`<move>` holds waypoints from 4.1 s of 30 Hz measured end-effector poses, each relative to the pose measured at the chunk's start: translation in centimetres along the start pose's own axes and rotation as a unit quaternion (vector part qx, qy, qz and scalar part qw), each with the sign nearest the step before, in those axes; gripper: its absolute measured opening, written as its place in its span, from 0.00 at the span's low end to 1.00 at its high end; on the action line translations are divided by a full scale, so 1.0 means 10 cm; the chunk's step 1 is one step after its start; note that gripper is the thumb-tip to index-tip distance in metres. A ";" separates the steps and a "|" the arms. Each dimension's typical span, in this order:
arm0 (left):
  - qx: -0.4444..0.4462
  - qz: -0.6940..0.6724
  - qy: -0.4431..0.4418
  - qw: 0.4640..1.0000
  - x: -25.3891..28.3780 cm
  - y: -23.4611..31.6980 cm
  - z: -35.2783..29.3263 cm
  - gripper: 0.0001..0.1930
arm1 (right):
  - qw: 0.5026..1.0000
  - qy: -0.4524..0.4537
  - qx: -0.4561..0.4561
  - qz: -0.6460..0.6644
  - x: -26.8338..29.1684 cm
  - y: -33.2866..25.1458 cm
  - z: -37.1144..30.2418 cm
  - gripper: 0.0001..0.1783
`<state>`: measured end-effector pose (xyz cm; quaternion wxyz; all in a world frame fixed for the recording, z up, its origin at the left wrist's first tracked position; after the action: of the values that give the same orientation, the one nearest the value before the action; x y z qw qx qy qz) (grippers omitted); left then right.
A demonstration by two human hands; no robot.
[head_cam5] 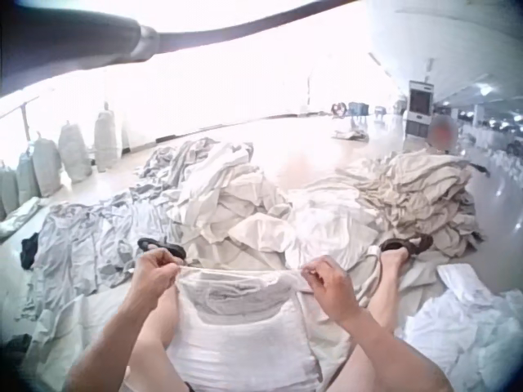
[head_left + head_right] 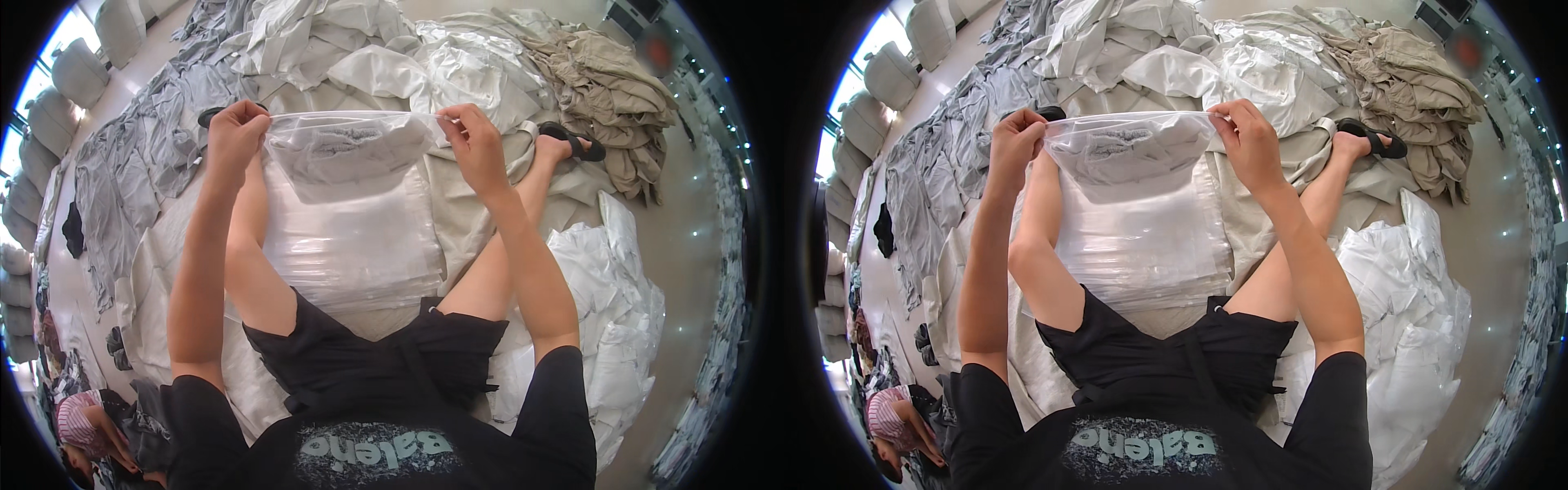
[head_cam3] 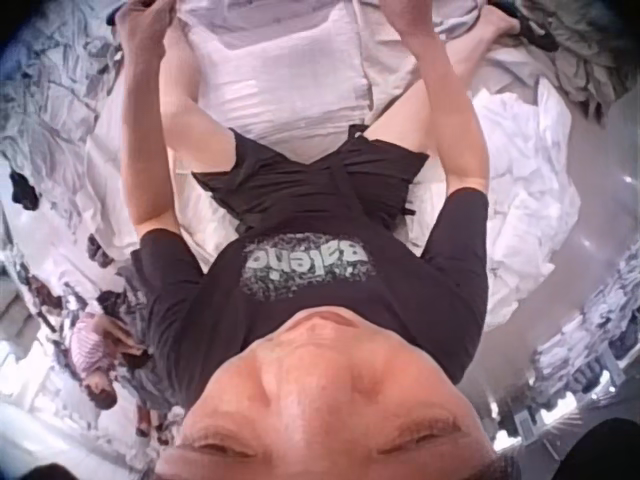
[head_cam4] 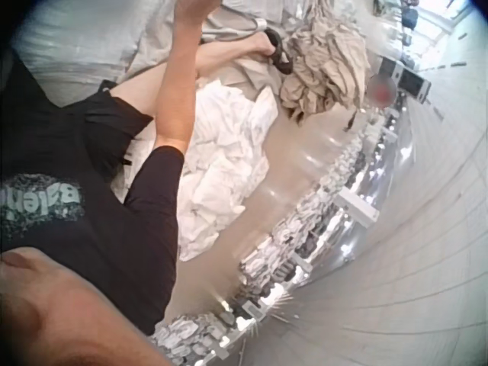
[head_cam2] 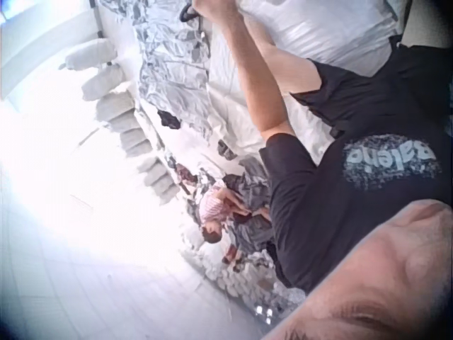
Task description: The person sits on the floor and folds white shirts one by one. They remove each shirt from a plastic bag, fold it neatly, and place it into a new plastic bag. The person repeats this process for multiple shirts.
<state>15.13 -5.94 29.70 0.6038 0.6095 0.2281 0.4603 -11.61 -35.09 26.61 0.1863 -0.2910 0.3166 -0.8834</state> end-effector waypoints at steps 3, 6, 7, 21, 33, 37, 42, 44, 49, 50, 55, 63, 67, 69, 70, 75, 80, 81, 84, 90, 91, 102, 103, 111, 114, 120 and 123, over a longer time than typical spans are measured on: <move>-0.024 0.129 0.023 0.991 0.23 -0.13 0.13 0.05 | 0.984 -0.040 -0.149 0.089 -0.06 -0.03 0.00 0.08; -0.053 0.404 0.035 0.913 0.02 -0.01 -0.12 0.09 | 0.954 -0.075 -0.227 0.180 -0.09 0.13 -0.26 0.10; -0.171 0.440 0.055 0.880 -0.11 0.17 -0.27 0.09 | 0.946 -0.089 -0.227 0.215 -0.15 0.15 -0.35 0.10; -0.502 0.381 -0.175 0.756 -1.81 0.65 -1.21 0.08 | 0.908 -0.084 -0.247 0.328 -0.04 -0.27 -0.97 0.09; -0.477 0.476 -0.167 0.719 -0.75 0.51 -1.01 0.06 | 0.925 -0.062 -0.241 0.288 0.06 -0.08 -0.91 0.08; -0.473 0.467 -0.129 0.736 -0.45 0.13 -0.73 0.08 | 0.923 -0.049 -0.247 0.290 0.03 0.01 -0.79 0.08; -0.487 0.400 -0.112 0.768 -0.37 0.14 -0.50 0.08 | 0.922 -0.064 -0.237 0.299 0.04 0.09 -0.48 0.08; -0.491 0.395 -0.091 0.771 -0.30 0.36 -0.68 0.06 | 0.925 -0.098 -0.211 0.300 0.29 -0.03 -0.36 0.07; -0.444 0.326 -0.331 0.766 -0.24 0.09 -1.76 0.16 | 0.830 -0.374 -0.226 0.348 0.61 -0.15 -0.78 0.16; -0.329 0.313 -0.416 0.788 -0.28 -0.23 -1.84 0.19 | 0.865 -0.329 -0.251 0.284 0.39 -0.04 -0.93 0.18; -0.036 0.333 -0.166 0.927 -0.65 -2.31 -1.34 0.38 | 0.954 -0.224 -0.124 -0.154 -1.16 0.66 -1.59 0.48; 0.289 0.236 -0.163 0.913 -1.43 -3.07 -1.09 0.46 | 0.913 -0.281 -0.134 -0.263 -1.95 0.96 -2.08 0.51; 0.316 0.036 -0.146 0.937 -1.56 -3.09 -1.09 0.32 | 0.903 -0.305 -0.154 -0.259 -2.03 1.05 -2.08 0.50; 0.336 -0.099 -0.101 0.931 -1.60 -3.04 -1.10 0.22 | 0.904 -0.330 -0.177 -0.205 -2.03 1.14 -1.98 0.49; 0.339 -0.127 -0.094 0.928 -1.59 -3.02 -1.06 0.22 | 0.904 -0.342 -0.188 -0.177 -2.00 1.19 -1.93 0.48; 0.317 -0.244 -0.130 0.907 -1.38 -2.02 -1.11 0.22 | 0.886 0.040 -0.437 0.151 -1.15 1.32 -2.13 0.44; 0.309 -0.319 -0.174 0.879 -1.13 -1.68 -0.94 0.25 | 0.622 -0.067 -0.591 0.509 -1.06 0.98 -2.37 0.39; 0.313 -0.304 -0.194 0.879 -1.10 -1.67 -0.91 0.26 | 0.664 -0.038 -0.558 0.496 -0.98 0.74 -2.22 0.34; 0.324 -0.244 -0.266 0.875 -1.22 -1.77 -0.79 0.28 | 0.766 0.033 -0.492 0.414 -0.39 0.33 -1.83 0.28; 0.280 -0.002 -0.341 0.898 -1.57 -2.33 -1.04 0.25 | 0.792 0.442 -0.383 0.176 1.18 -0.19 -1.95 0.33; 0.275 0.014 -0.364 0.890 -1.55 -2.46 -1.10 0.25 | 0.763 0.521 -0.321 0.209 1.38 -0.26 -2.06 0.35; 0.200 0.210 -0.353 0.890 -1.35 -3.03 -1.21 0.25 | 0.702 0.310 -0.429 0.476 0.71 1.21 -1.92 0.27; 0.169 0.217 -0.347 0.897 -1.44 -3.03 -1.22 0.26 | 0.668 0.286 -0.444 0.524 0.47 1.56 -1.72 0.30; 0.051 0.141 -0.395 0.906 -2.10 -2.64 -1.17 0.22 | 0.578 0.354 -0.592 0.437 -0.34 4.02 -0.61 0.27; 0.014 0.141 -0.329 0.934 -2.08 -2.56 -0.87 0.24 | 0.628 0.322 -0.570 0.421 -0.27 4.07 -0.28 0.18; -0.112 0.188 -0.067 0.974 -1.75 -2.27 0.36 0.41 | 0.820 0.138 -0.354 0.428 -0.15 2.33 0.81 0.17; -0.277 0.209 -0.018 0.938 -2.00 -1.25 0.74 0.43 | 0.873 0.054 -0.321 0.363 0.04 1.53 1.03 0.16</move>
<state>15.31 -24.43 13.23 0.6428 0.4605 -0.0514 0.6100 -3.17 -51.14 23.03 0.3725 -0.1514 0.6756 -0.6179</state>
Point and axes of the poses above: each hand's wrist, its own z-axis towards the middle knuckle, its own x-axis out of the back of the hand, y = z × x, the point moved 5 cm from there along z, towards the middle knuckle, and after that the axes turned 6 degrees about z, right-handed, at the moved point
